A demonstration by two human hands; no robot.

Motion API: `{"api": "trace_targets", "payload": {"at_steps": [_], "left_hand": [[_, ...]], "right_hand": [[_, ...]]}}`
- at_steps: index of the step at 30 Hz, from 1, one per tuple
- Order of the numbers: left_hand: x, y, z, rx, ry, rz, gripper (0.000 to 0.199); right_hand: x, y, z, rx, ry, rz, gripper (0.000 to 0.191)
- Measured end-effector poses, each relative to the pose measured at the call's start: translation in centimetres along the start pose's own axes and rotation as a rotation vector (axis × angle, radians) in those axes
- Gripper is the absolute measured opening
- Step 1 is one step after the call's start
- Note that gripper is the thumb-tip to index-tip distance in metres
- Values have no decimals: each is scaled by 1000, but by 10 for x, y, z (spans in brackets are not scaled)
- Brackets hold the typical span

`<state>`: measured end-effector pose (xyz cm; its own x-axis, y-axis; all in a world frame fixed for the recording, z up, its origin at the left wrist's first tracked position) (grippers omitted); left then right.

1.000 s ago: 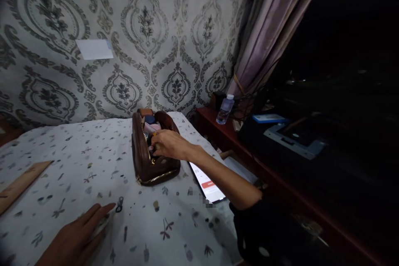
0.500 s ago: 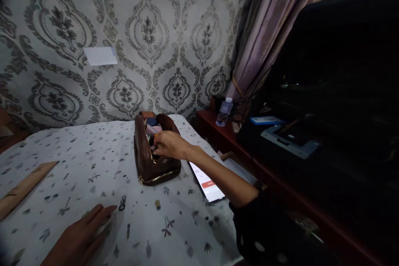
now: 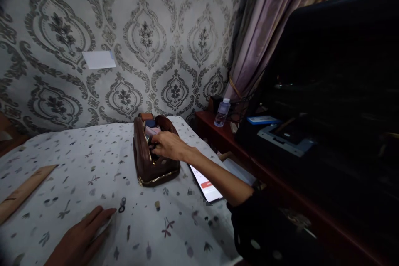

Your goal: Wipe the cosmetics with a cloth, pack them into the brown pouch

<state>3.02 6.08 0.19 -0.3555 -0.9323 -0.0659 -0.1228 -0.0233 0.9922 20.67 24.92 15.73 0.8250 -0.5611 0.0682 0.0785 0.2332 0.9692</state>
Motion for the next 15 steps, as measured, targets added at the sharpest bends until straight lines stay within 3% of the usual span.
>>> {"api": "trace_targets", "payload": {"at_steps": [5,11,15], "left_hand": [[-2,2,3,68,39,9,44],[0,2,2,44,17,-26,44],[1,5,1,28,39,-46,40]], "right_hand": [[0,0,-4,12,-68,-24,15],[1,4,1,16,-24,-47,17],[8,12,-2,-26,-19,-127,22]]}}
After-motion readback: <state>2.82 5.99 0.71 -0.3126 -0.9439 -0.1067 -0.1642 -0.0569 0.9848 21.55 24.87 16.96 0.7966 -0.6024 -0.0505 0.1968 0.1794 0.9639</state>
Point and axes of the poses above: each hand's wrist, its own x-axis away from the middle knuckle, its own y-axis out of the back of the hand, z = x × y, the point moved 10 cm from there along -x, towards the middle knuckle, and after that the axes turned 14 degrees about z, right-handed, at the moved point
